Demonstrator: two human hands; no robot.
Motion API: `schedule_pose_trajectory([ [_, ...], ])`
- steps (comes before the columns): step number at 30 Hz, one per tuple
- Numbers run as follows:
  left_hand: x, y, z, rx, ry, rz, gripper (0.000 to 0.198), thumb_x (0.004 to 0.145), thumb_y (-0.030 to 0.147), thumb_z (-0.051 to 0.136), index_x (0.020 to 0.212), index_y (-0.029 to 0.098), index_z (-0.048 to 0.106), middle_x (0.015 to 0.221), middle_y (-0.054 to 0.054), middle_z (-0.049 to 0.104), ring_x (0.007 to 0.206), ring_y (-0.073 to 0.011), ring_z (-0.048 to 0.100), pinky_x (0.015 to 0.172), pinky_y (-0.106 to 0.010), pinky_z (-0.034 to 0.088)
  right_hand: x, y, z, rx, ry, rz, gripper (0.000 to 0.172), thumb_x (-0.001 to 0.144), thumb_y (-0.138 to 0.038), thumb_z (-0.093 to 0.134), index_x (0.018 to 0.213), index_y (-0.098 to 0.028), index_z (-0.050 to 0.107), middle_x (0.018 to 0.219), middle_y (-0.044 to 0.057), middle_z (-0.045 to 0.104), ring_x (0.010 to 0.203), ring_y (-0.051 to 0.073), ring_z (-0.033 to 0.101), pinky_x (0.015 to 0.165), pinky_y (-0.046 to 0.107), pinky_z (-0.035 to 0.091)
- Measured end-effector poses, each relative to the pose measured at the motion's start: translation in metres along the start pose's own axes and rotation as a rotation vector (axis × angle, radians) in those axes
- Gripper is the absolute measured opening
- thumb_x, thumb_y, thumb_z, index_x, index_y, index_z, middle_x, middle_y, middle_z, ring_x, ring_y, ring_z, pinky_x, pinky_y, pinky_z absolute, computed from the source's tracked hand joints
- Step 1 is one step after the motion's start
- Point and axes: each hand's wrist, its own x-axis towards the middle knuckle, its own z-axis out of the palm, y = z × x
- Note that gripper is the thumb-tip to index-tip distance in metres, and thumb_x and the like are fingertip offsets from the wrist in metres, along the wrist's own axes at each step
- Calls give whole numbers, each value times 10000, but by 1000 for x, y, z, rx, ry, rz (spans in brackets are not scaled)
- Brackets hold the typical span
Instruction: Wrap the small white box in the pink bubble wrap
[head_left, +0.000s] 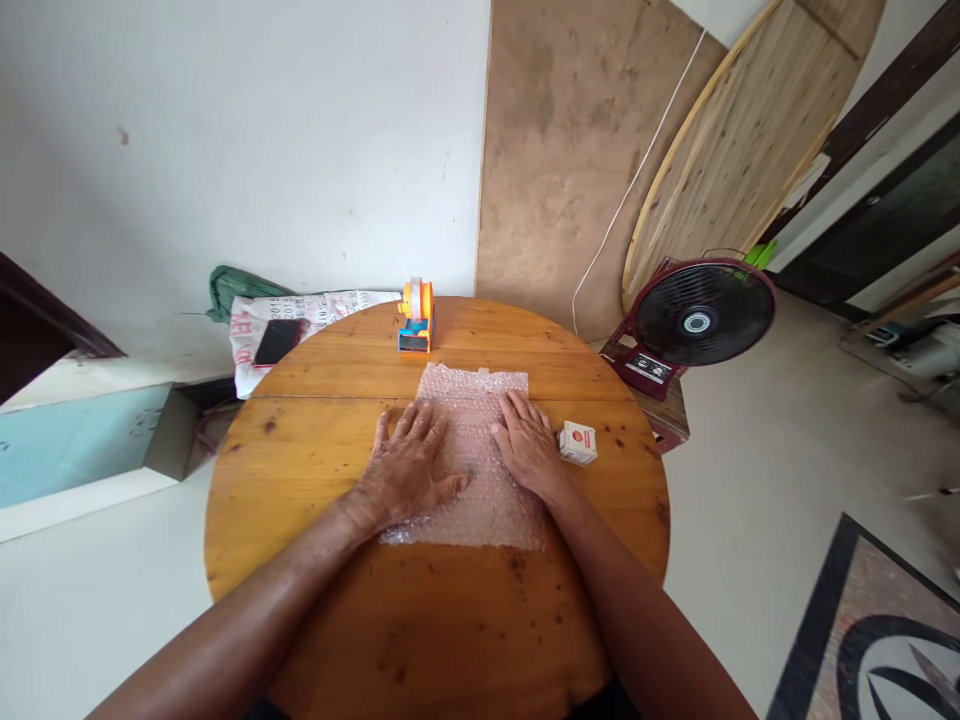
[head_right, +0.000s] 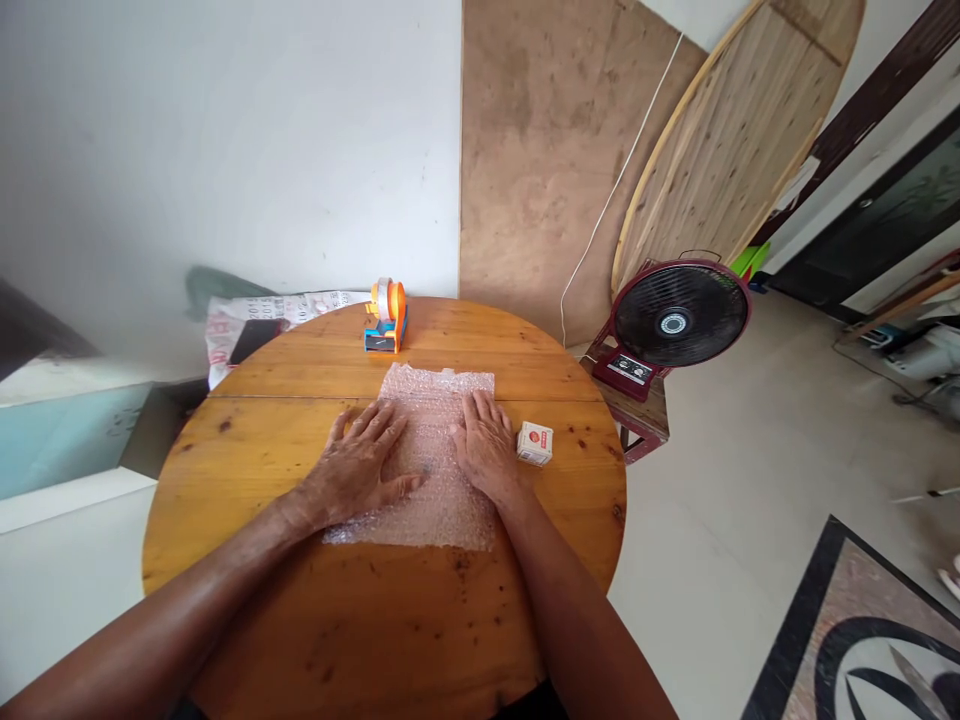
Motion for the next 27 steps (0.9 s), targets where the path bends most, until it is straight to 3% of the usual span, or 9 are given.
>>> schedule_pose_trajectory([
  [8, -4, 2, -1, 3, 43, -28, 880, 778, 745, 484, 1390, 112, 450, 1507, -220, 358, 1397, -414, 276, 1112, -652, 105, 4, 1, 3, 18, 38, 77, 559, 977, -347, 338, 1458, -61, 360, 1544, 154, 319, 1435, 296, 257, 1146, 458, 234],
  [13, -2, 1, -11, -23, 180, -45, 542, 873, 633, 446, 1086, 180, 655, 1265, -164, 589, 1170, -366, 510, 1070, -620, 256, 4, 8, 4, 72, 90, 51, 513, 978, -265, 293, 1434, -52, 393, 1507, 156, 389, 1403, 256, 330, 1146, 403, 259],
  [16, 0, 1, -13, -52, 243, 48, 407, 918, 445, 465, 1141, 153, 639, 1358, -164, 529, 1269, -340, 447, 1092, -522, 312, 4, 11, 6, 66, 94, 29, 507, 968, -237, 302, 1427, -49, 408, 1497, 151, 406, 1397, 262, 340, 1150, 406, 255],
  [20, 1, 0, -6, -87, 156, 206, 534, 930, 481, 444, 1329, 141, 542, 1522, -163, 356, 1423, -338, 270, 1135, -490, 284, 4, 11, 6, 39, 84, 18, 497, 965, -231, 312, 1419, -63, 428, 1497, 139, 410, 1397, 269, 338, 1144, 409, 263],
  [23, 1, -2, -2, -73, 74, 210, 662, 909, 590, 423, 1399, 148, 481, 1511, -170, 379, 1420, -363, 276, 1146, -538, 232, 3, 8, 3, 27, 76, 27, 493, 962, -224, 321, 1415, -66, 434, 1498, 131, 411, 1398, 271, 336, 1142, 405, 265],
  [27, 2, -6, -3, -58, 58, 168, 739, 871, 654, 439, 1428, 167, 446, 1517, -156, 375, 1418, -367, 281, 1137, -544, 238, 3, 5, 0, 16, 65, 38, 490, 957, -199, 323, 1410, -54, 439, 1492, 140, 418, 1388, 268, 349, 1139, 396, 271],
])
